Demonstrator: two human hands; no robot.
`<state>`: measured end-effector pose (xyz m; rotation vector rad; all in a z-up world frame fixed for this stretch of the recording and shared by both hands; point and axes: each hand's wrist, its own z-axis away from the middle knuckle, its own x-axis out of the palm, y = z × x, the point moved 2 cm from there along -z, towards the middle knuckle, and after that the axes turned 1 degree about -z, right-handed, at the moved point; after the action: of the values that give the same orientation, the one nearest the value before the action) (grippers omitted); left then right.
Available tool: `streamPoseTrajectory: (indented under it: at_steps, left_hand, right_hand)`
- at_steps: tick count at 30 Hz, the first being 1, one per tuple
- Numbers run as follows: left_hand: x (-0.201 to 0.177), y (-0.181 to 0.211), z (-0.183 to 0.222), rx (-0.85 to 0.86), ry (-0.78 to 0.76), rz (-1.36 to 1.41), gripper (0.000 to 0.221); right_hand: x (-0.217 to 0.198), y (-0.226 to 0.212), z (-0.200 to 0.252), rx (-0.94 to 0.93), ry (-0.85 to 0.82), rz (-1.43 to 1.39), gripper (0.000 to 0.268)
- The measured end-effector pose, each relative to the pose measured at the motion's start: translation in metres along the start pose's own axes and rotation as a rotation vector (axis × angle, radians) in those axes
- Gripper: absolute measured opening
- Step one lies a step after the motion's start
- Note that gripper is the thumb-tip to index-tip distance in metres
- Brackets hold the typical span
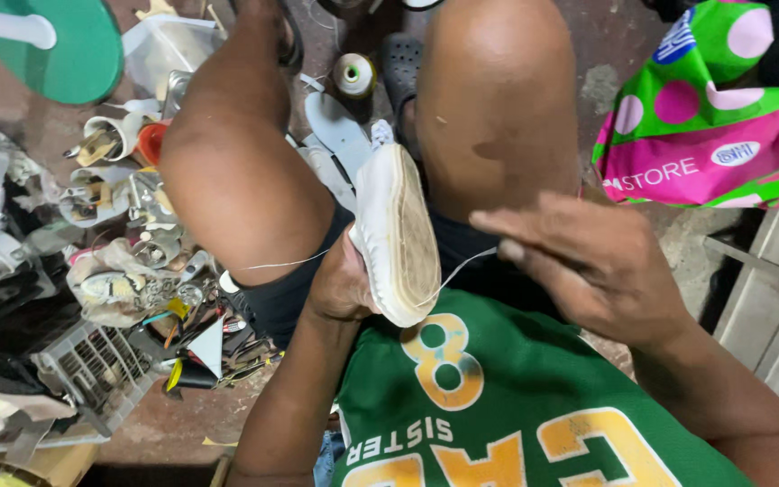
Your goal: The person sews the sole of a white shoe by hand using a needle and thread while sitting on the floor.
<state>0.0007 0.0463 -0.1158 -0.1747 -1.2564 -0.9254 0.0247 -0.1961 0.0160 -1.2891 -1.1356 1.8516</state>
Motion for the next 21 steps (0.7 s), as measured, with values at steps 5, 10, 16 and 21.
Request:
streamPoseTrajectory:
  at_steps: [5,10,16,21]
  left_hand:
    - [-0.006,-0.001,0.0,-0.004,-0.002,-0.004,0.11]
    - [-0.01,-0.003,0.0,0.016,-0.027,-0.019,0.106]
    - [-0.016,-0.005,0.002,0.024,-0.003,-0.048,0.101]
    - [-0.012,-0.004,0.001,0.043,0.036,-0.08,0.092]
  right_hand:
    - [0.016,-0.013,0.011,-0.148,-0.103,-0.123,0.042]
    - [0.028,-0.019,0.006,-0.194,-0.138,-0.143,0.045]
    - [0.028,-0.021,0.008,-0.171,-0.101,-0.029,0.045]
    - [0.025,-0.022,0.009,-0.183,-0.097,0.071,0.052]
